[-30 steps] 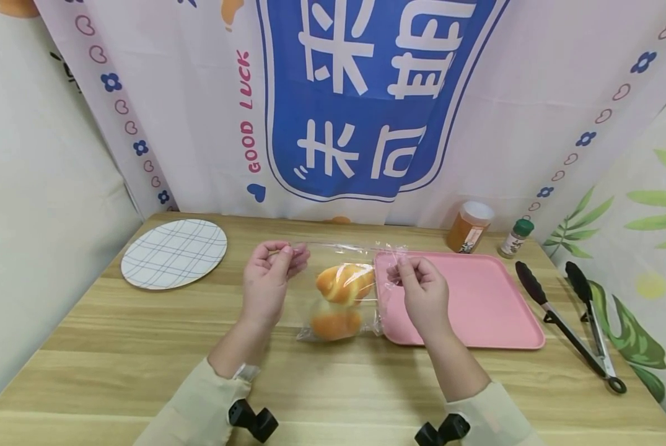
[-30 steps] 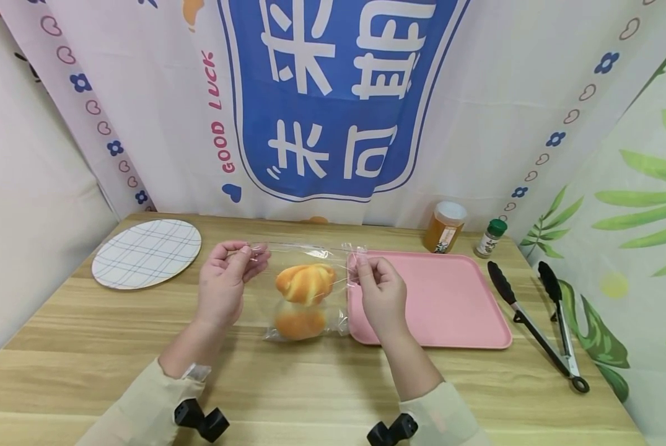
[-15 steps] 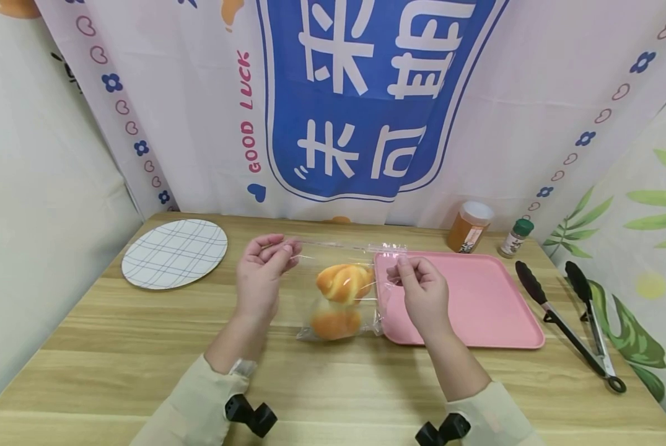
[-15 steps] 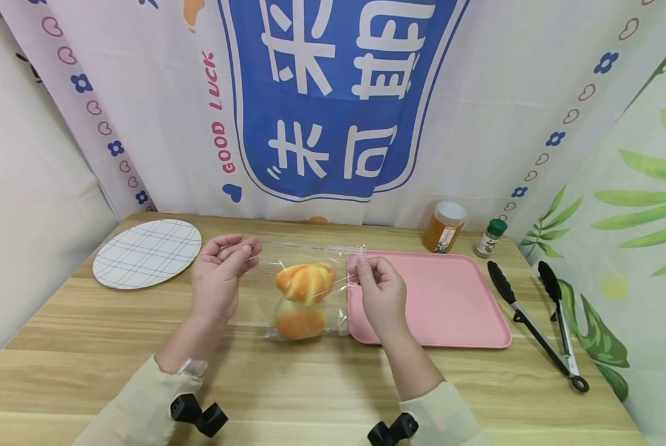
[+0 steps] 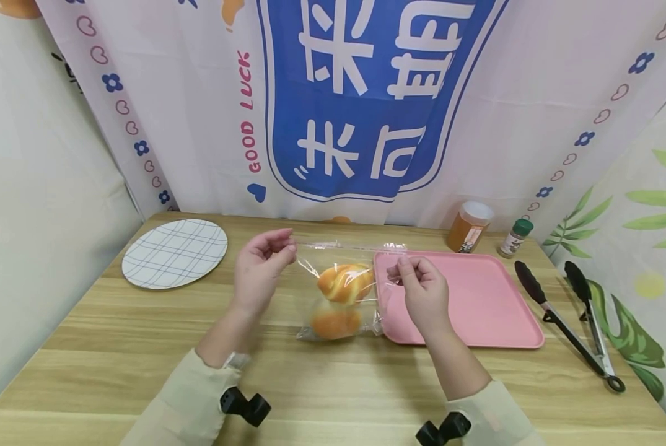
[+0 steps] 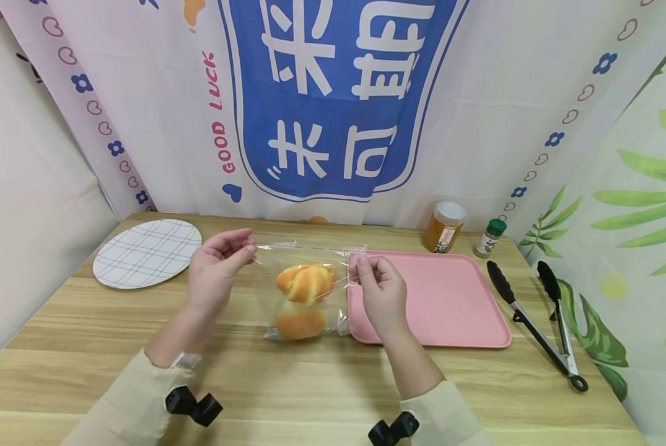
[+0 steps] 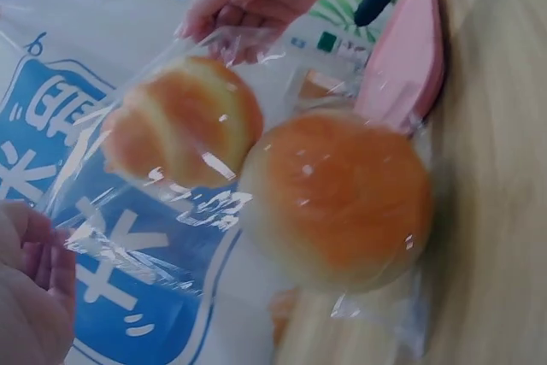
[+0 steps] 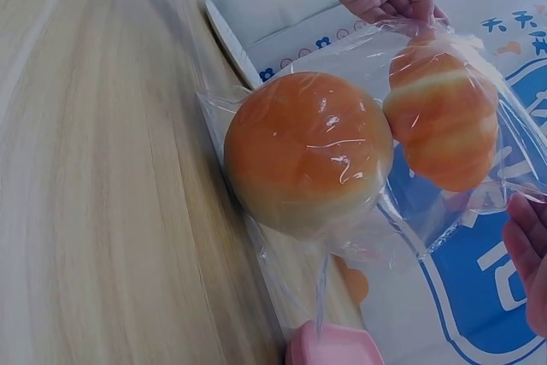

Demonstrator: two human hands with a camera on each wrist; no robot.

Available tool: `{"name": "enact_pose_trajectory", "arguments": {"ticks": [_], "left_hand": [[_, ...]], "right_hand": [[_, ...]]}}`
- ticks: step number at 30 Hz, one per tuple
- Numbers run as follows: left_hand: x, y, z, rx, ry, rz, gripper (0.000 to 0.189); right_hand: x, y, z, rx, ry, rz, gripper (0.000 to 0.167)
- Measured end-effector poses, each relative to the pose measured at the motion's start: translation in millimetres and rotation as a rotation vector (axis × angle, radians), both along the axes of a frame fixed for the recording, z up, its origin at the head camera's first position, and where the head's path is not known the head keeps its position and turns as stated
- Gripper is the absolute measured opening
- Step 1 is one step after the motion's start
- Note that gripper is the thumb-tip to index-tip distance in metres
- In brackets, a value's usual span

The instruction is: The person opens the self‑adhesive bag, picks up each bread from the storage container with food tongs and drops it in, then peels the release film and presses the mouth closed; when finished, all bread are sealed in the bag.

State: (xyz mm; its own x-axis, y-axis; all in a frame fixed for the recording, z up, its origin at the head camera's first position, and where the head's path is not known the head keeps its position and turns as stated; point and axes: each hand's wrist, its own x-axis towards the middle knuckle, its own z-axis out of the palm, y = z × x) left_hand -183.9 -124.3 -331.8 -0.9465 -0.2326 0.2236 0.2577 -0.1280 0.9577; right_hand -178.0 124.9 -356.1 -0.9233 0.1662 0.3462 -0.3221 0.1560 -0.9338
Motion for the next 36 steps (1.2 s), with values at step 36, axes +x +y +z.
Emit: {"name": "enact_pose_trajectory", "arguments": {"ticks": [36], "left_hand": [[0.8,-8.9,-0.1,0.021,-0.167,-0.263,0.010]], "right_hand": [[-0.1,-0.5,2.6,-0.012,-0.015,-0.003,0.028]]}}
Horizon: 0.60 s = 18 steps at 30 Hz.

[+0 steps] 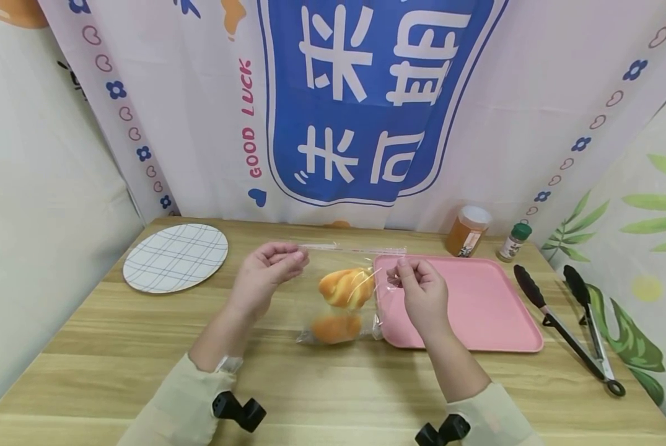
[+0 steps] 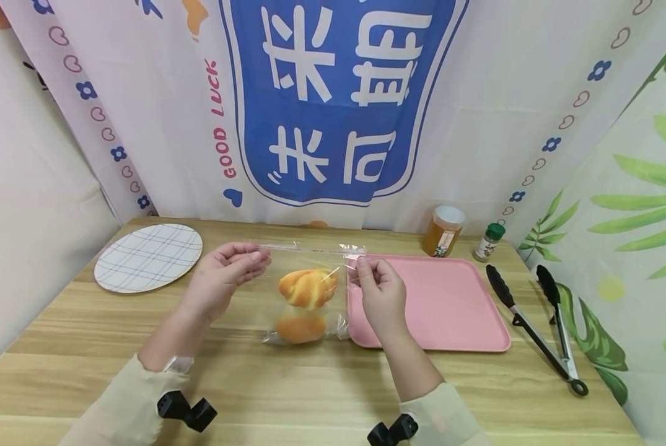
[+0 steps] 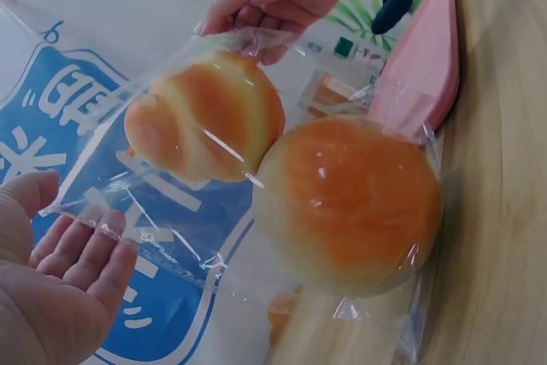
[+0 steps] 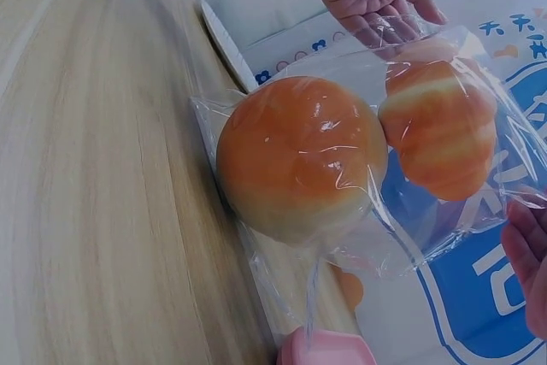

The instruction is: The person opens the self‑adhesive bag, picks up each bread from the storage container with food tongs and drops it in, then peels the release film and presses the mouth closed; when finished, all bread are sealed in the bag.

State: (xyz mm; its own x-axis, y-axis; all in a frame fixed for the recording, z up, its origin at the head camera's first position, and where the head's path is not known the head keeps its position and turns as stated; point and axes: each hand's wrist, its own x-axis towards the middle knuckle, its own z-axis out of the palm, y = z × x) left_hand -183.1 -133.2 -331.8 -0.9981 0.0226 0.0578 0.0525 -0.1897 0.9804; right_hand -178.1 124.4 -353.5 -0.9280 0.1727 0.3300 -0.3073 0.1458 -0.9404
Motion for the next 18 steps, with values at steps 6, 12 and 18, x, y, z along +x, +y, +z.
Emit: {"name": "enact_pose_trajectory", "arguments": {"ticks": [6,12,18], "left_hand": [[2.7,3.2,-3.7,0.094,-0.027,0.003,0.012],[6.0,12.1,-1.1,0.117,-0.045,0.084,0.014],[7.4,18.6,-0.6,0.109,-0.035,0.112,0.019]], "right_hand": [[-0.3,-2.1,2.6,0.049,0.002,-0.035,0.024],[0.9,-12.2,10.8,0.297,0.356,-0.164,0.023],[-6.5,-40.1,29.4,0.632,0.919,-0.087,0.010]]}}
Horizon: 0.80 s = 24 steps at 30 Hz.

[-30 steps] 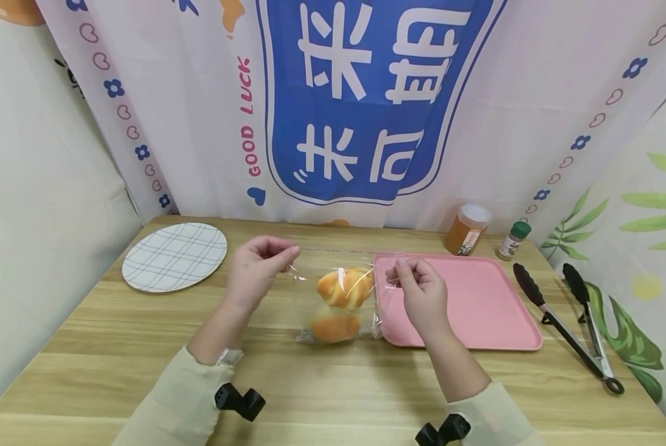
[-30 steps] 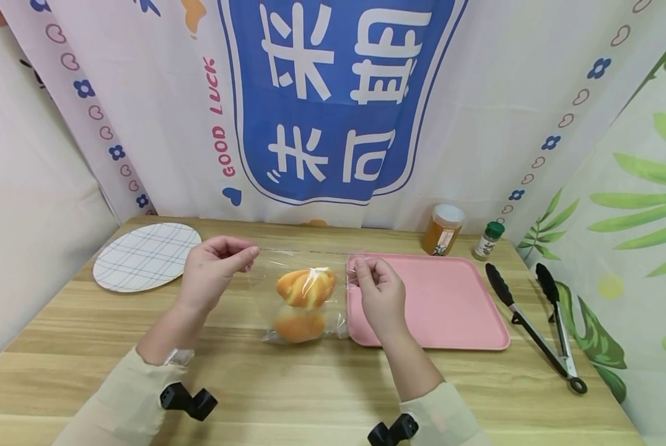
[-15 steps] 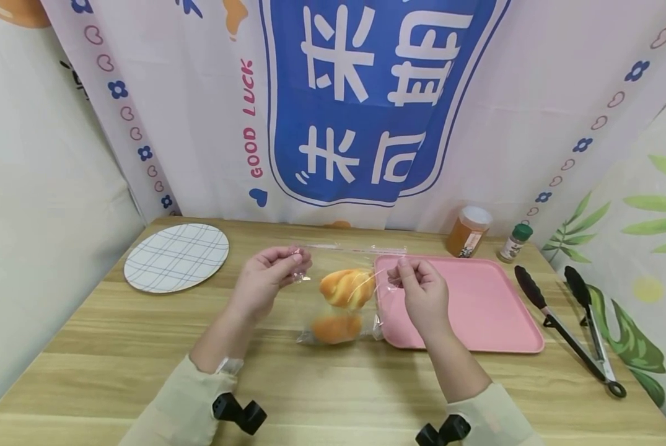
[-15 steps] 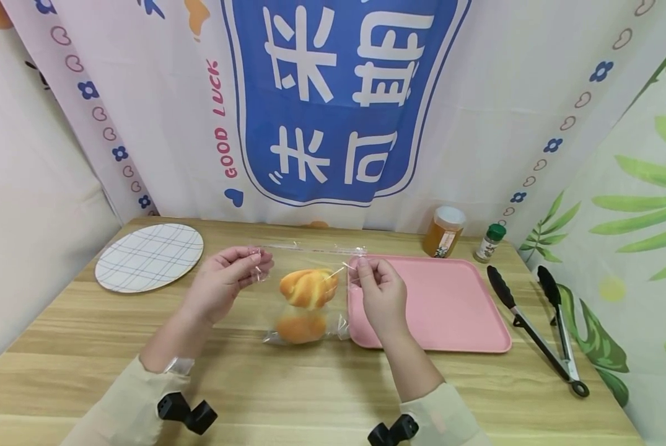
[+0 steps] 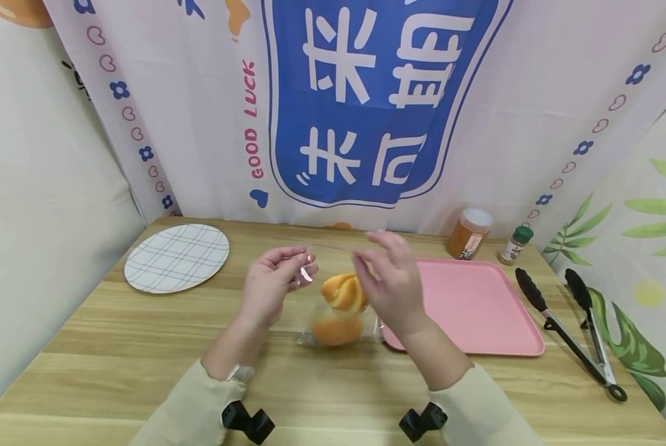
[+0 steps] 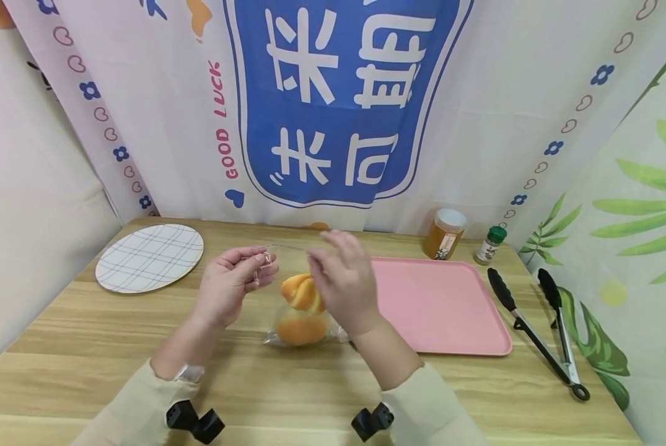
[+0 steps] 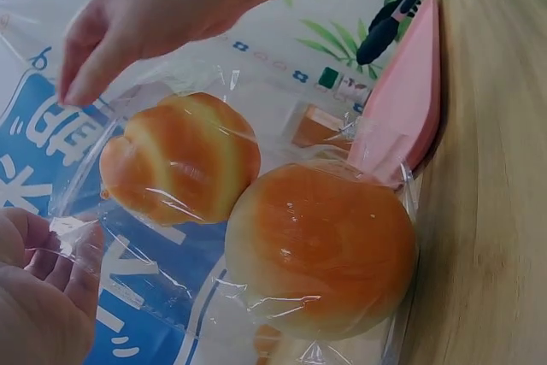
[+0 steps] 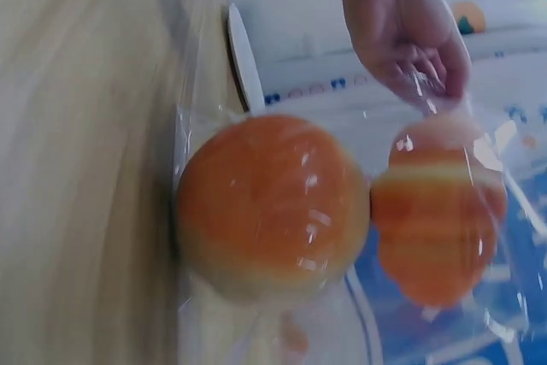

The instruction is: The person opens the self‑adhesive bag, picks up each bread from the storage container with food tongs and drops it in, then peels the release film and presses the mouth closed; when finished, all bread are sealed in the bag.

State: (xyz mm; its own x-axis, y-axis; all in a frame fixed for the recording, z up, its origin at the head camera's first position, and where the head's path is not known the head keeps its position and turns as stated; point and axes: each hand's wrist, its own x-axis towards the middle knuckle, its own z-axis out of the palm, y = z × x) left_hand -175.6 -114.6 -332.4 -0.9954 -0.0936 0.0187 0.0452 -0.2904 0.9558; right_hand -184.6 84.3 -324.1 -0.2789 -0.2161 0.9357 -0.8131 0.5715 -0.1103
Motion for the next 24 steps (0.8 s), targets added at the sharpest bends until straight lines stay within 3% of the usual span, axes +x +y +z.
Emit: {"name": "enact_pose_trajectory", "arguments": {"ticks": [3,7,12,21,24], "left_hand": [[1.4,0.6,-0.4,0.008,0.019,-0.007,0.012],[3.2,0.3,-1.6,0.025,0.065,-0.034,0.014],[5.6,0.2,-1.9,0.037,0.113,-0.063,0.024],[8.9,0.1,2.3,-0.063,0.112,-0.073,0.009],[9.3,0.0,3.6,-0.103,0.106,-0.073,0.013]], "right_hand": [[-3.6,-17.5,9.8,0.183,0.044,0.057,0.010],[-8.8,-34.2,18.5,0.341,0.002,0.063,0.014],[-15.5,-40.7,23.4,0.432,-0.018,0.044,0.013],[-19.8,-37.7,27.6,0.554,0.097,-0.002,0.014],[-20.7,-36.6,27.3,0.593,0.146,-0.006,0.016]]}}
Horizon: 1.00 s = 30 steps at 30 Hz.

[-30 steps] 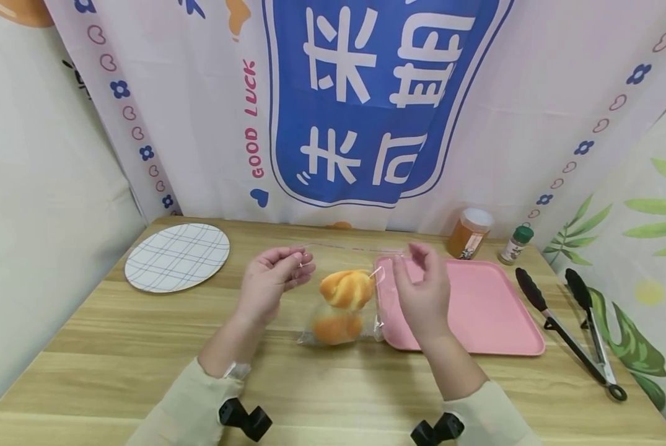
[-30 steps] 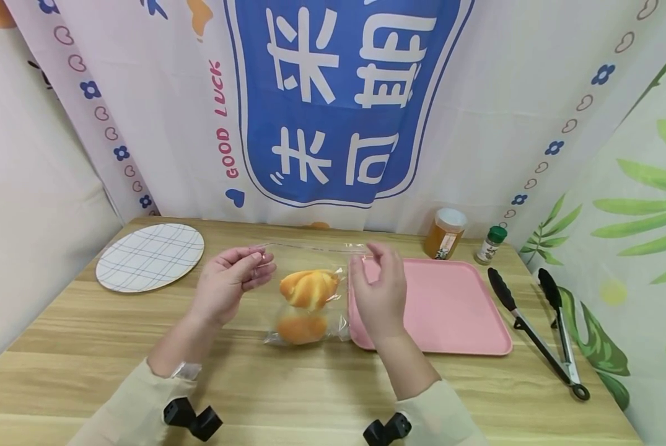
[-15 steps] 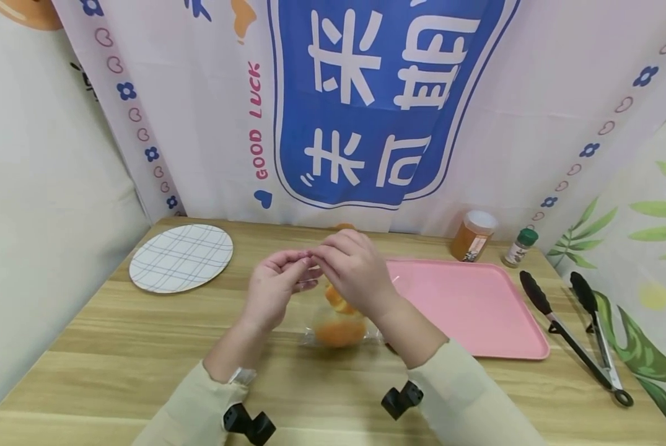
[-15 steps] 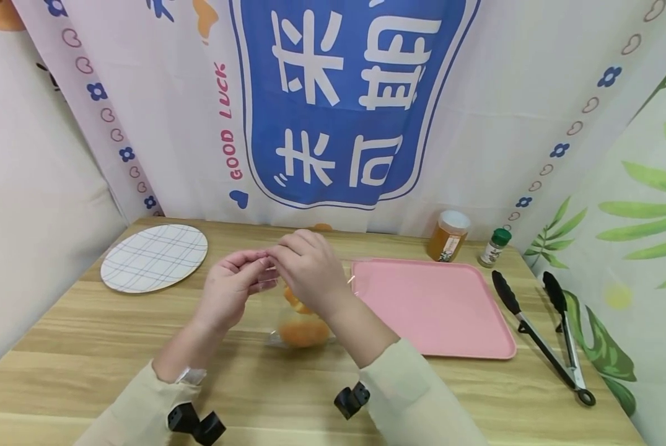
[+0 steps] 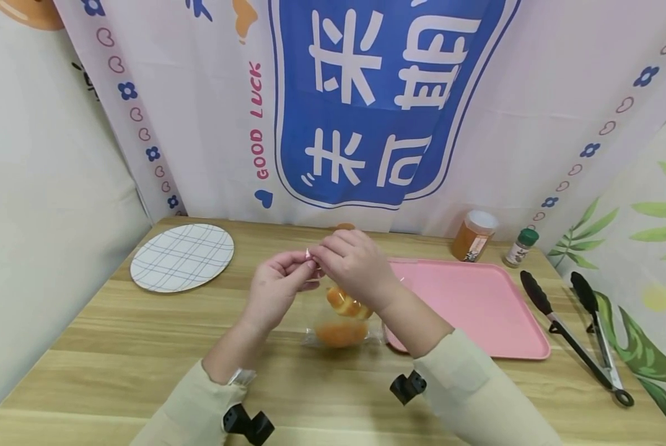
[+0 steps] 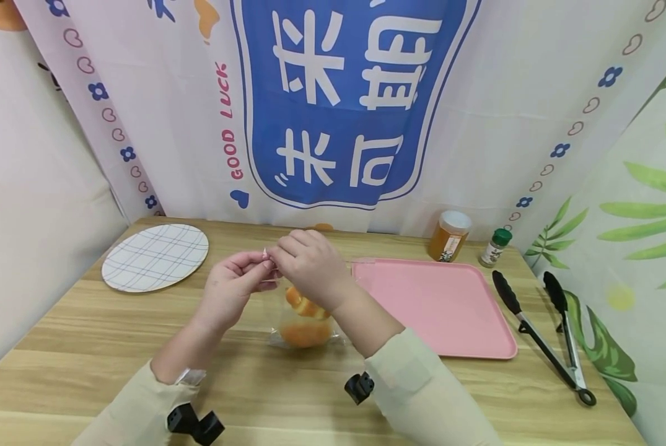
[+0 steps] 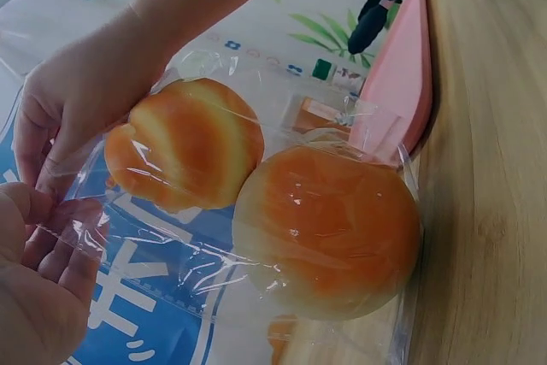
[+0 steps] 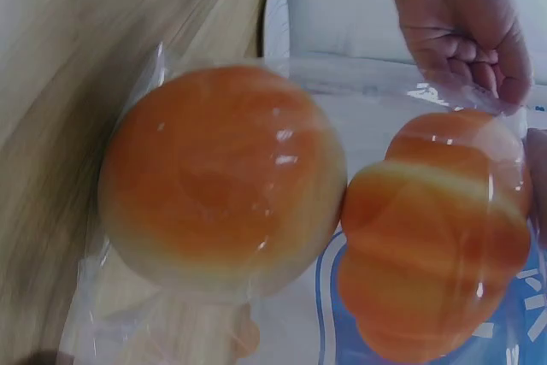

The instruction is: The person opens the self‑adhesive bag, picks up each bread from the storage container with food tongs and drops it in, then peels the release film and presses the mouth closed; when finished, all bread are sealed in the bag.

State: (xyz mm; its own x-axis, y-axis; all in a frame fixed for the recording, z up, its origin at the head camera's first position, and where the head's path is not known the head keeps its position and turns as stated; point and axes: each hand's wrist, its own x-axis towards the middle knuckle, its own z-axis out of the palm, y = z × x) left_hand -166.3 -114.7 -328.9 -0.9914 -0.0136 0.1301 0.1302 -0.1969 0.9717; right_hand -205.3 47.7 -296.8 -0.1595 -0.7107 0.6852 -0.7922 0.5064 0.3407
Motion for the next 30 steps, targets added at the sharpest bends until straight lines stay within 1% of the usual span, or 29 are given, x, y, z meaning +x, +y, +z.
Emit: {"name": "enact_pose_trajectory", "arguments": {"ticks": [3,6,12,16,19,24,26,30], "left_hand": [[0.1,0.1,0.4,-0.024,0.007,-0.004,0.017],[0.0,-0.1,-0.2,-0.033,0.017,-0.007,0.016],[-0.8,0.3,-1.3,-0.039,0.024,-0.014,0.017],[-1.2,0.7,-1.3,-0.046,0.027,-0.023,0.021],[-1.2,0.6,-1.0,-0.056,0.030,-0.031,0.022],[-0.7,1.2,-0.1,-0.087,0.035,-0.050,0.023],[-0.4,1.5,0.5,-0.096,0.033,-0.052,0.023],[0.8,2.2,1.8,-0.108,0.029,-0.050,0.023]], "right_hand": [[-0.6,0.5,-0.8,0.013,0.038,0.019,0.017],[-0.6,0.0,-1.6,0.005,0.056,0.034,0.015],[-0.8,-1.3,-2.9,-0.037,0.030,0.028,0.008],[-1.3,-2.0,-3.5,-0.077,-0.029,0.013,0.005],[-1.4,-2.4,-4.0,-0.115,-0.103,0.007,0.003],[-0.6,-2.9,-7.0,-0.210,-0.230,0.003,0.003],[0.4,-3.7,-8.4,-0.254,-0.267,-0.002,0.001],[3.1,-5.6,-10.3,-0.328,-0.336,-0.019,0.005]]}}
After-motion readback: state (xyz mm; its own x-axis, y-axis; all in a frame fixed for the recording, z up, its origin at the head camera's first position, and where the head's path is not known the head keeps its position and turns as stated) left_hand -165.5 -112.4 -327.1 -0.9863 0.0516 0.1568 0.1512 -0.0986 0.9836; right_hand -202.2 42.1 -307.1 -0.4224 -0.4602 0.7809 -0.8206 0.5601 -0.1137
